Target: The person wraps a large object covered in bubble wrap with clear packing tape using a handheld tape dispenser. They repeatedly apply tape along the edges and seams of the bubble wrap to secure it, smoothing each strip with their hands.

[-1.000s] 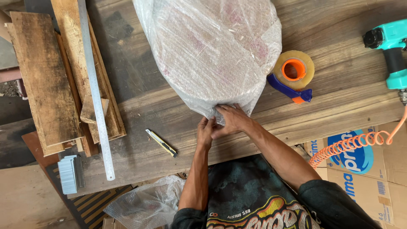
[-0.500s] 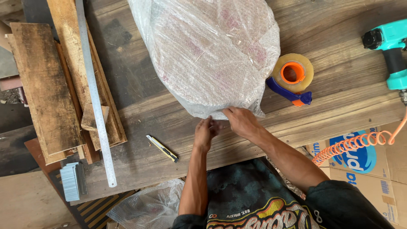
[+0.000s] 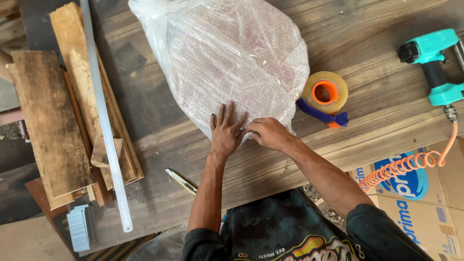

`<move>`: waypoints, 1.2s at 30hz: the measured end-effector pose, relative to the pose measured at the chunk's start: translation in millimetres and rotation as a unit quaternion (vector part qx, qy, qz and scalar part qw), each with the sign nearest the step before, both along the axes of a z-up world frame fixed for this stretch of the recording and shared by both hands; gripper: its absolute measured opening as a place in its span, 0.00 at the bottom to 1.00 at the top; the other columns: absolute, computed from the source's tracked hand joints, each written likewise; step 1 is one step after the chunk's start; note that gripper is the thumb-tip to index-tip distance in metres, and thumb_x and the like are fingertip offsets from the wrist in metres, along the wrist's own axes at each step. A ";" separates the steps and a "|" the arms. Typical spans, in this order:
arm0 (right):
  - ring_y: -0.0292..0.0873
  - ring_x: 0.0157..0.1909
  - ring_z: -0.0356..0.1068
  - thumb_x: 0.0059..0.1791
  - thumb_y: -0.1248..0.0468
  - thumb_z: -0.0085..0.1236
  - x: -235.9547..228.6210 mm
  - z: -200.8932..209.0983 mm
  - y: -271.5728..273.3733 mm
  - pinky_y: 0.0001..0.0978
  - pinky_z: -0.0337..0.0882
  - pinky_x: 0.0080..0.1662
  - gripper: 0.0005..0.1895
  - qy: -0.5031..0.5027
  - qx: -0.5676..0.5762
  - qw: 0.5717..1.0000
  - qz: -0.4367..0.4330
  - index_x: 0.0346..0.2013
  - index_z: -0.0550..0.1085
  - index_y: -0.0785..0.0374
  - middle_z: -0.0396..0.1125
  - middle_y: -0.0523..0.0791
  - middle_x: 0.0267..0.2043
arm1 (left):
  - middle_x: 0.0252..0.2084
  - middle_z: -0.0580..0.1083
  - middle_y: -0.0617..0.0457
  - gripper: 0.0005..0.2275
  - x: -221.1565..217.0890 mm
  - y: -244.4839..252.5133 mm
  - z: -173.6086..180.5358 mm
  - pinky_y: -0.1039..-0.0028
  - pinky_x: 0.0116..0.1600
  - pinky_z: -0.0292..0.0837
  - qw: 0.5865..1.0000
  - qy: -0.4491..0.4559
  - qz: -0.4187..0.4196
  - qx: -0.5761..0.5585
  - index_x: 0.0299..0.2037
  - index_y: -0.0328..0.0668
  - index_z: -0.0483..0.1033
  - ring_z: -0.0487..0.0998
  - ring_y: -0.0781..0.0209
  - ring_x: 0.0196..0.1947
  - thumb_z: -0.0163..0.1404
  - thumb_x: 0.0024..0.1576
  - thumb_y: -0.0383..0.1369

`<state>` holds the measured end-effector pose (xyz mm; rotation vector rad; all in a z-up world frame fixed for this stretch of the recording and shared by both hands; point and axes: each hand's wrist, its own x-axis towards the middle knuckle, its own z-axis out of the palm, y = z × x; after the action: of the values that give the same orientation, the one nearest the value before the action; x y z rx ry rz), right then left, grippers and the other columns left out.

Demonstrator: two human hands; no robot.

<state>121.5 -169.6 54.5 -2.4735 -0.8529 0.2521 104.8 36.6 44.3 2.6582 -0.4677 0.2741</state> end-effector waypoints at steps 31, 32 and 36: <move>0.51 0.40 0.75 0.46 0.62 0.65 53.1 -9.4 -2.2 0.45 0.75 0.44 0.05 -0.118 0.053 0.983 -0.129 0.35 0.77 0.54 0.72 0.45 0.33 | 0.43 0.68 0.63 0.08 27.0 -12.7 13.1 0.55 0.48 0.72 0.996 0.067 0.059 -0.021 0.31 0.57 0.77 0.70 0.50 0.52 0.58 0.50 0.45; 0.51 0.39 0.75 0.43 0.60 0.69 57.0 5.4 -9.5 0.43 0.75 0.43 0.10 -0.188 0.082 0.961 -0.186 0.36 0.78 0.54 0.72 0.46 0.33 | 0.42 0.68 0.62 0.08 28.1 -16.0 14.1 0.54 0.47 0.73 0.995 0.060 0.074 -0.018 0.31 0.55 0.76 0.71 0.49 0.52 0.59 0.50 0.44; 0.56 0.43 0.73 0.41 0.59 0.74 72.2 3.4 -84.7 0.46 0.75 0.45 0.21 -0.298 0.121 0.891 -0.321 0.44 0.75 0.61 0.68 0.50 0.40 | 0.41 0.64 0.59 0.10 17.2 -34.0 22.8 0.48 0.46 0.73 0.992 0.050 0.114 -0.035 0.33 0.54 0.71 0.70 0.45 0.52 0.61 0.49 0.38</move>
<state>193.7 -254.2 57.9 -2.4454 -0.2010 -0.8294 122.0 2.6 67.1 2.6425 -0.1188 0.2202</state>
